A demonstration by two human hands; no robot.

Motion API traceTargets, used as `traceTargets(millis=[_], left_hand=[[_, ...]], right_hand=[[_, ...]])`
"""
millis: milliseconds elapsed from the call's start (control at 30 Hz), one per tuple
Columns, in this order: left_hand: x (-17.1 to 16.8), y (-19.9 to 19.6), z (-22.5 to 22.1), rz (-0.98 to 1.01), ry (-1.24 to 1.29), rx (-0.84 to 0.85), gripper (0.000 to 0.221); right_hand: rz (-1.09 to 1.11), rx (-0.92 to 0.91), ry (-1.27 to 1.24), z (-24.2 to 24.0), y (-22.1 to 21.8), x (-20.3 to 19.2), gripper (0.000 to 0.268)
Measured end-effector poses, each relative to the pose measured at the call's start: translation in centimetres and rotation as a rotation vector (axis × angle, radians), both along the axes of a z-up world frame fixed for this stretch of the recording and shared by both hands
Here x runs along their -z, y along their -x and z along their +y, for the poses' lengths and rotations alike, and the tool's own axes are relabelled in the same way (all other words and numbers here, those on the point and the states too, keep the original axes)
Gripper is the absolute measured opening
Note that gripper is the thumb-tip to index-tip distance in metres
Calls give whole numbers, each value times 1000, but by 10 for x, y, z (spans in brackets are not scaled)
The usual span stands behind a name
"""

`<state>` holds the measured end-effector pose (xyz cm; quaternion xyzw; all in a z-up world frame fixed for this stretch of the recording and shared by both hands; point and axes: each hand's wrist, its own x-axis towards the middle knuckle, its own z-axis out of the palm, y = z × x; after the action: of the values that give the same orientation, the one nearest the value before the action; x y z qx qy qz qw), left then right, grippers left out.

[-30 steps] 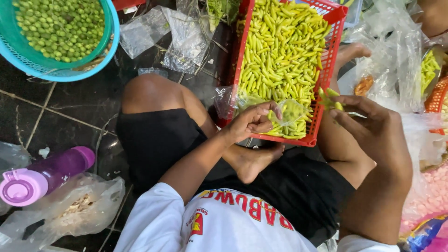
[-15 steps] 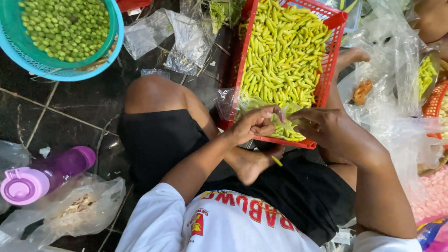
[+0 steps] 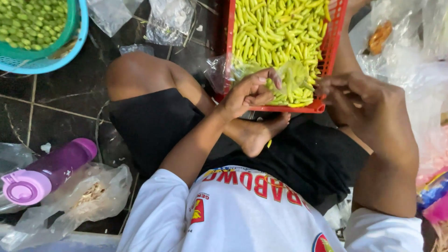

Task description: A person sitting on the floor picks small green peppers from a crate and places them into small plastic bags for packaging.

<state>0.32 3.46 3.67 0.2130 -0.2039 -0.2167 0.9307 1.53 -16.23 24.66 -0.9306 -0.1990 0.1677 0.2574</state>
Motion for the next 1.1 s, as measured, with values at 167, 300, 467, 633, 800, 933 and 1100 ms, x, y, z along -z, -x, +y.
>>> traceTargets(millis=[167,300,467,633,800,933,1100], left_hand=[[27,0,-11,57,-14,54,32],[43,0,-16,76,33,79,38],[39,1,-14,87,15,68,37],[40,-1,-15,72,9,90,36],[46,0,-15,68,14,56,38],[46,2,-17,39,-1,49,37],[47,4,-13,53,-2,24,36]], right_hand=[[309,-98,487,-40,49,119,29],[344,-98,871,-82,109,268,40],[405,-53,899,-90,134,333,56],[493,-41,873,-87,131,338,45],[590,-64,803,-80,131,333,45],[619,-60,807,-69,123,309,50],[578,-97,788,-63,130,305,45]])
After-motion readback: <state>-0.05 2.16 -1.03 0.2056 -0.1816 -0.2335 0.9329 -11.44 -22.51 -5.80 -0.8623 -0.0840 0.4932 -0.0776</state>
